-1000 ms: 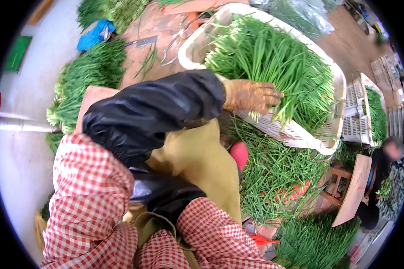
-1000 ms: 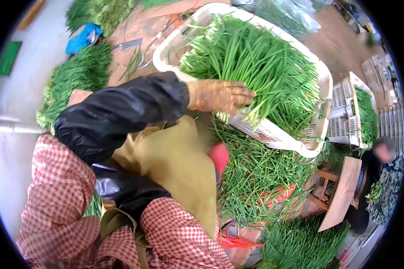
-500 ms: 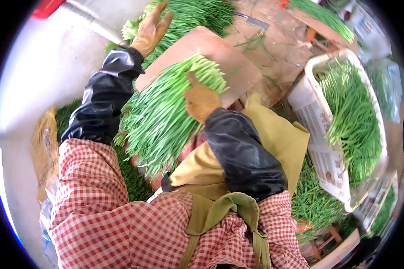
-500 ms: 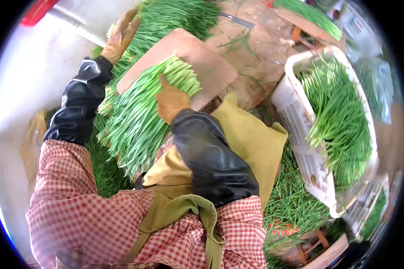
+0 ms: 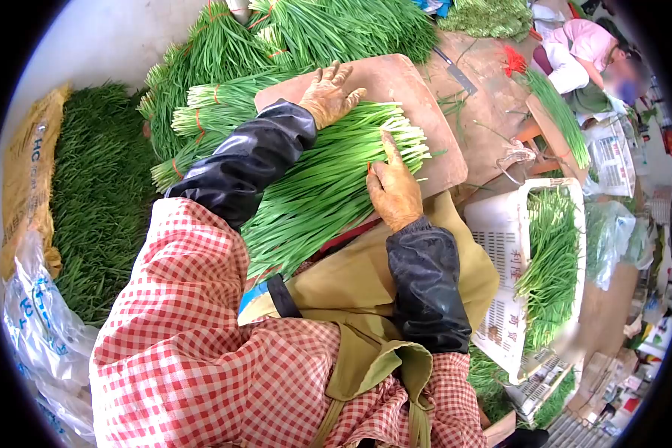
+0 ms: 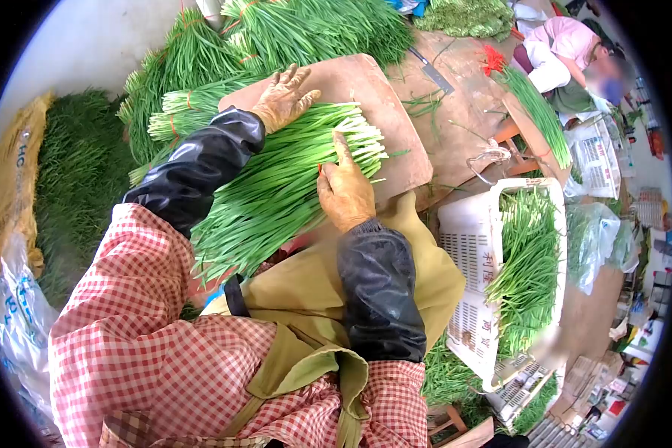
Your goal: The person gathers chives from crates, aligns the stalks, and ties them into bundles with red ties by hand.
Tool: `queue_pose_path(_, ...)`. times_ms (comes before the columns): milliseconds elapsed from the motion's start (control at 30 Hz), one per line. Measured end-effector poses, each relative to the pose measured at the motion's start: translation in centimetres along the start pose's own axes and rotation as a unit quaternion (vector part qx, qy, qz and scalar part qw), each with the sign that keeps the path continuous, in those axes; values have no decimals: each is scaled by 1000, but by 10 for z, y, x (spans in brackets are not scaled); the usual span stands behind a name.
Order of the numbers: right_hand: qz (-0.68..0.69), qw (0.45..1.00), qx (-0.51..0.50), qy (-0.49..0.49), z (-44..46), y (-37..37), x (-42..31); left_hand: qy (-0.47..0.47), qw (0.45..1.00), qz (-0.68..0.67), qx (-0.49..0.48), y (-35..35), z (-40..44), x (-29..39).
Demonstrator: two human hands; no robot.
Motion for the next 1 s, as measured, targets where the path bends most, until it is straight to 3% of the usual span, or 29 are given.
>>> queue_pose_path(100, -11, 999, 26, -26, 1, 8, 6, 13, 999, 23, 24, -30, -12, 24)
queue_pose_path(167, -13, 999, 24, -20, 1, 7, 3, 128, 979, -35, 152, -57, -22, 41)
queue_pose_path(233, -35, 998, 36, -26, 1, 5, 0, 176, 967, -62, 171, -73, -19, 55)
queue_pose_path(300, -37, 998, 38, -27, 1, 6, 2, 147, 979, -136, -41, -61, -3, 66)
queue_pose_path(367, -39, 998, 39, -22, 0, 5, 1, 129, 982, -135, -24, -62, 9, 73)
queue_pose_path(433, -41, 998, 43, -16, -2, 3, -1, 66, 957, -211, -185, -42, 22, 76)
queue_pose_path(500, -43, 998, 47, -13, -3, -2, -3, 67, 953, -218, -201, -36, 29, 80)
queue_pose_path(567, -7, 1000, 7, 12, -4, 0, -2, 153, 960, -142, -189, -33, 34, 95)
queue_pose_path(600, -15, 1000, 10, 9, -4, 0, -2, 152, 960, -140, -189, -30, 36, 96)
queue_pose_path(667, -8, 1000, 19, -2, -4, -1, -2, 103, 948, -254, -161, -29, 38, 94)
queue_pose_path(767, -9, 1000, 13, 8, -5, -3, -4, 146, 956, -192, -166, -30, 39, 110)
queue_pose_path(800, -17, 1000, -2, 27, -4, -2, -4, 100, 918, -325, -204, -27, 35, 100)
queue_pose_path(833, -14, 1000, 0, 22, -3, -1, -3, 97, 920, -321, -202, -26, 28, 95)
queue_pose_path(900, -16, 999, 38, -19, -4, 0, -2, 122, 930, -319, 138, -67, 11, 71)
queue_pose_path(933, -10, 999, 33, -19, -5, -1, -2, 52, 942, -317, 98, -60, 15, 49)
queue_pose_path(967, -9, 999, 35, -26, -5, -2, -4, 50, 943, -312, 102, -47, 14, 35)
queue_pose_path(1000, -2, 1000, 11, -6, -4, 0, -3, -6, 982, -171, 80, -24, 13, 21)
Point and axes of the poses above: each hand's wrist, its own z-axis towards the middle knuckle, its own y-axis out of the palm, x = y × z, the point moved 6 cm from there along z, towards the middle knuckle, and after that the axes turned 10 degrees about -x, right-handed, at the moved point
